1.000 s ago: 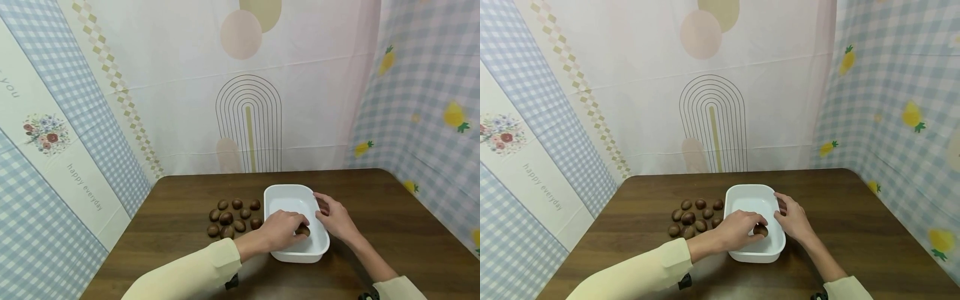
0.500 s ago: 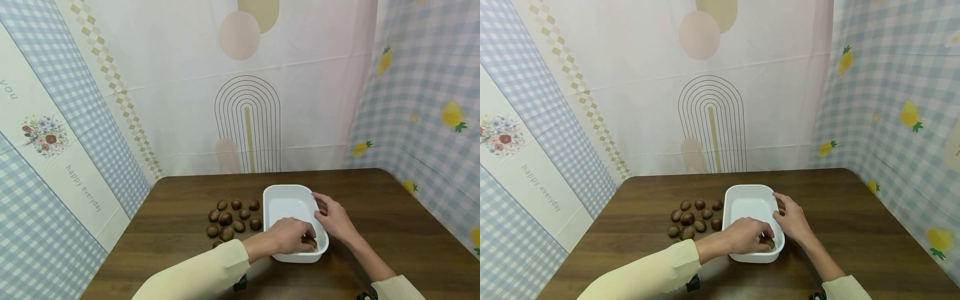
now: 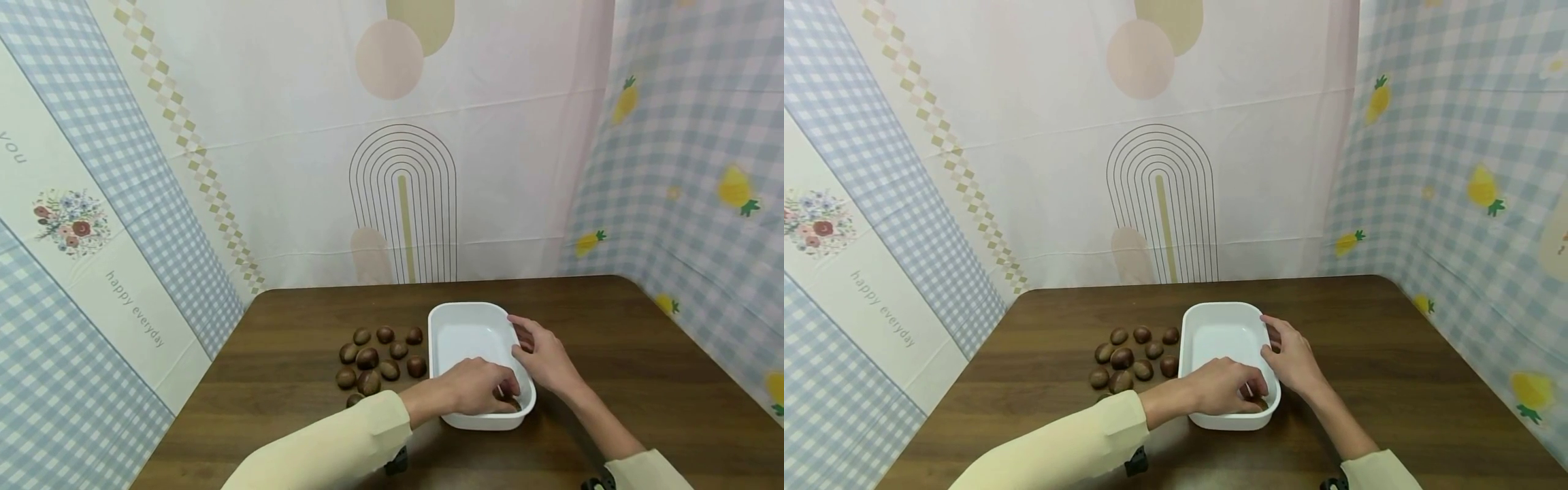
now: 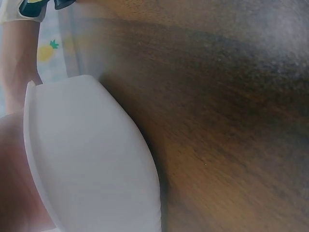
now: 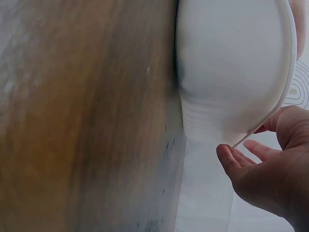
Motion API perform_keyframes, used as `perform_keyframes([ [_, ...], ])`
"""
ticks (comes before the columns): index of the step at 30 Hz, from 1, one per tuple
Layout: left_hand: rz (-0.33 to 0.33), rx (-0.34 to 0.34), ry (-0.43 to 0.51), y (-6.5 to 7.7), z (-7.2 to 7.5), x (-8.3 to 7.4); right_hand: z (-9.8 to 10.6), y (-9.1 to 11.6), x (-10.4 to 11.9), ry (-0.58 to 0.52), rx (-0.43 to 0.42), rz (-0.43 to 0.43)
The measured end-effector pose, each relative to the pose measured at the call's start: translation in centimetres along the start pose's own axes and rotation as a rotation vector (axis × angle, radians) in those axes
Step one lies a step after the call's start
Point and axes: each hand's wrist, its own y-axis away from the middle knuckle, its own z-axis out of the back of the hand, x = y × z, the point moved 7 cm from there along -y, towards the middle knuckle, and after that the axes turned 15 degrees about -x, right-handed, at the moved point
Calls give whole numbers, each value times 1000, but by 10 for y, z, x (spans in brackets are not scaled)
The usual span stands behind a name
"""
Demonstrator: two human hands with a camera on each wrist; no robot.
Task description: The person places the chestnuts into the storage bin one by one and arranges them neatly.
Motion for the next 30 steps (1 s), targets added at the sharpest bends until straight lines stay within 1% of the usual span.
perform_keyframes([
  [6,2,3,37,-1,-1,0,0,0,0,3,2,0],
  [12,15,11,43,-1,-2,1,-1,0,0,9,4,5],
  [21,5,20,36,-1,-1,1,-1,0,-2,24,4,-5],
  [25,12,15,40,-4,4,3,0,0,-1,18,-1,2],
  [30,18,-1,24,-6,21,12,0,0,-1,14,-7,12],
])
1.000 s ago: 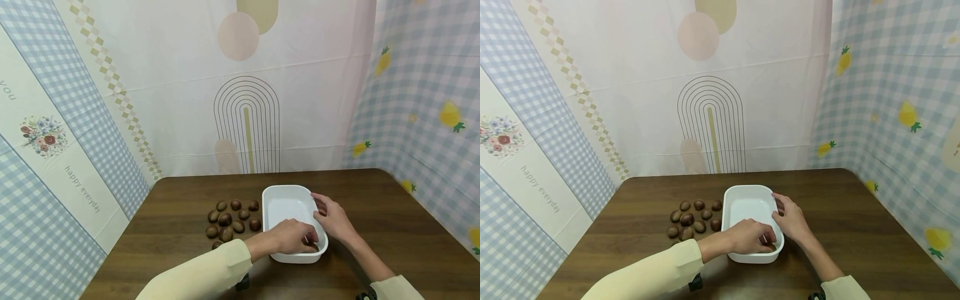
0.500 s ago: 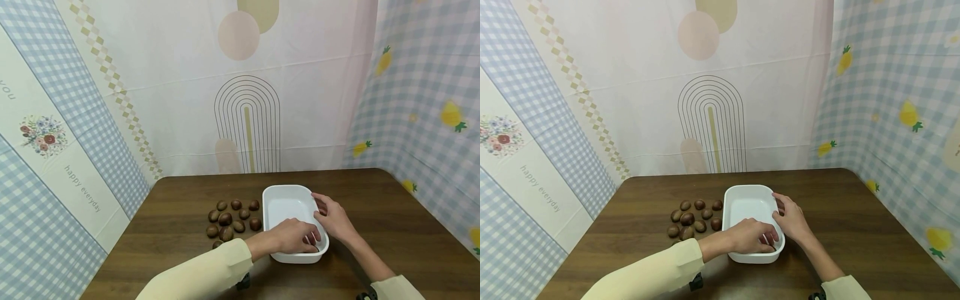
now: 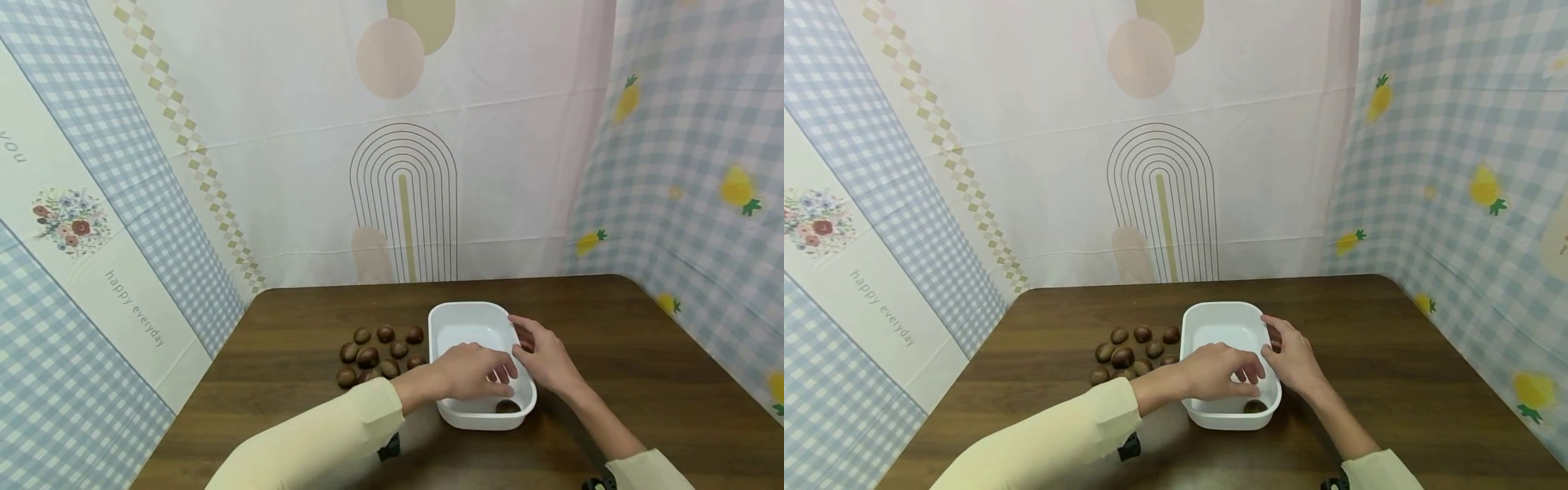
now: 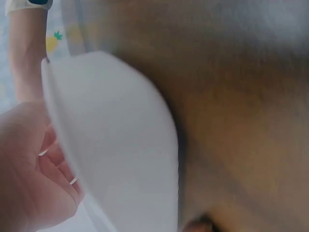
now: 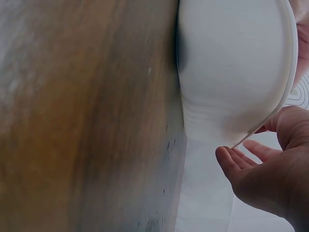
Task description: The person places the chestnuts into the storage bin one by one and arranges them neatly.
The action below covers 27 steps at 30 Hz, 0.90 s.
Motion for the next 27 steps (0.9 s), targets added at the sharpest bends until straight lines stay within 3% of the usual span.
perform_keyframes([
  [10,-16,-81,5,8,45,24,0,-2,0,25,10,6],
  [17,32,-170,10,21,72,44,-1,-1,0,26,29,-17],
  [27,118,-276,-2,48,82,83,-1,-1,-2,49,43,-29],
])
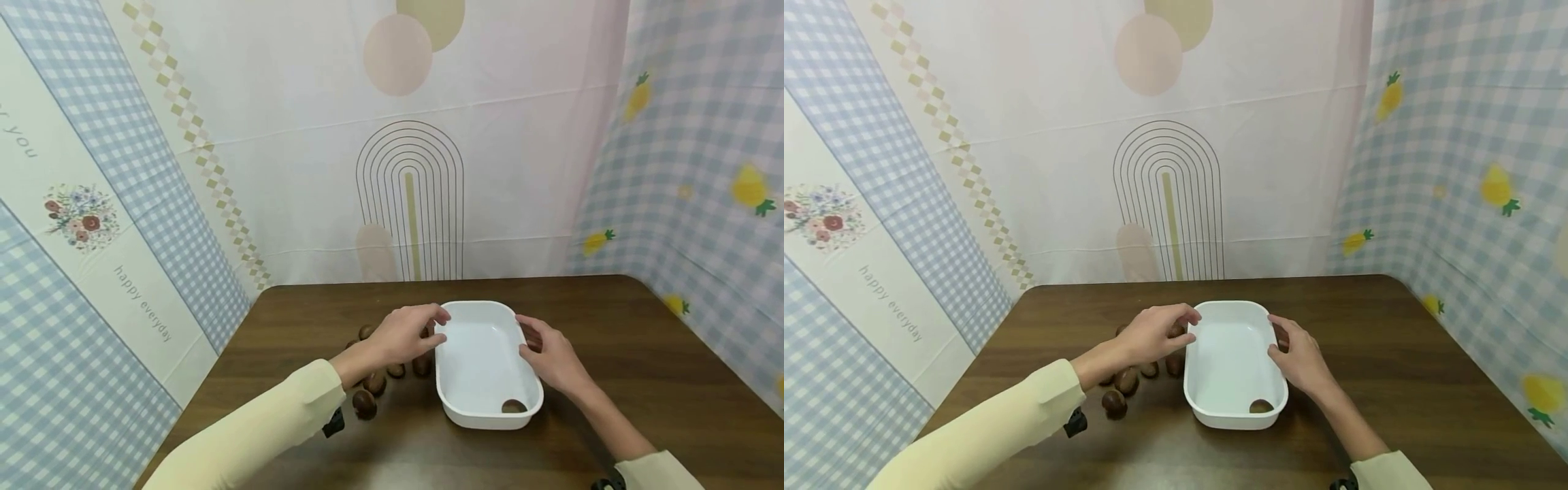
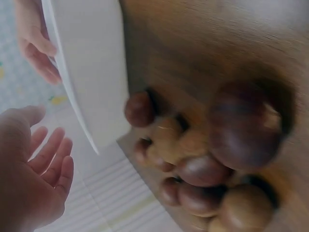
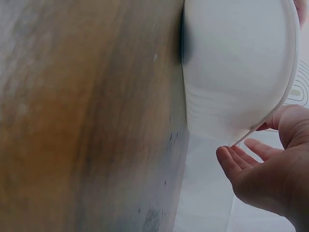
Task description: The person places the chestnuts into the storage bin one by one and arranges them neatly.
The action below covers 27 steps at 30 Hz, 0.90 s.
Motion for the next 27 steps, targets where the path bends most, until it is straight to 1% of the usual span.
perform_keyframes([
  [6,18,-30,-9,12,0,16,1,-1,-2,8,5,-16],
  [12,72,-29,-15,24,-6,28,0,-1,-4,10,10,-29],
  [16,91,-22,-4,31,-13,32,0,-1,-5,14,8,-27],
  [21,88,-18,-28,36,-21,36,-1,-2,-5,17,5,-24],
  [27,104,-6,-32,42,-27,40,-2,-2,-2,10,9,-23],
])
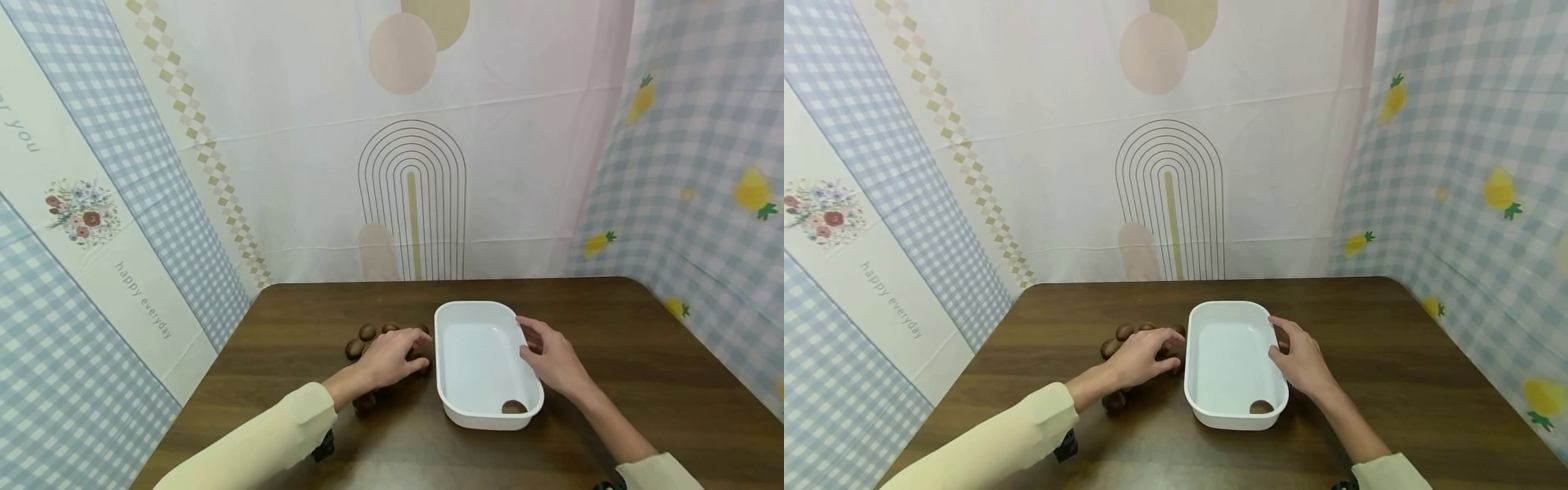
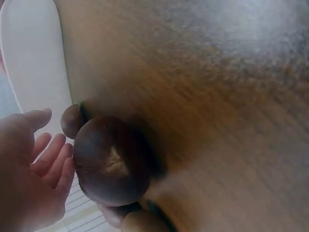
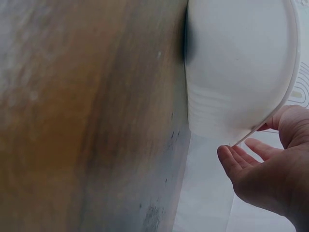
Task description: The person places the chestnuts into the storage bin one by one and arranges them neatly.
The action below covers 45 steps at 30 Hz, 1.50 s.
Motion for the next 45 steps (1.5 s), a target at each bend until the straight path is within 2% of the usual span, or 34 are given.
perform_keyframes([
  [15,-28,4,-36,8,-9,5,0,4,3,17,-7,-6],
  [22,-20,9,-38,10,-13,6,1,5,3,13,-9,-6],
  [45,-53,-6,-53,8,-10,5,1,4,3,12,-6,-4],
])
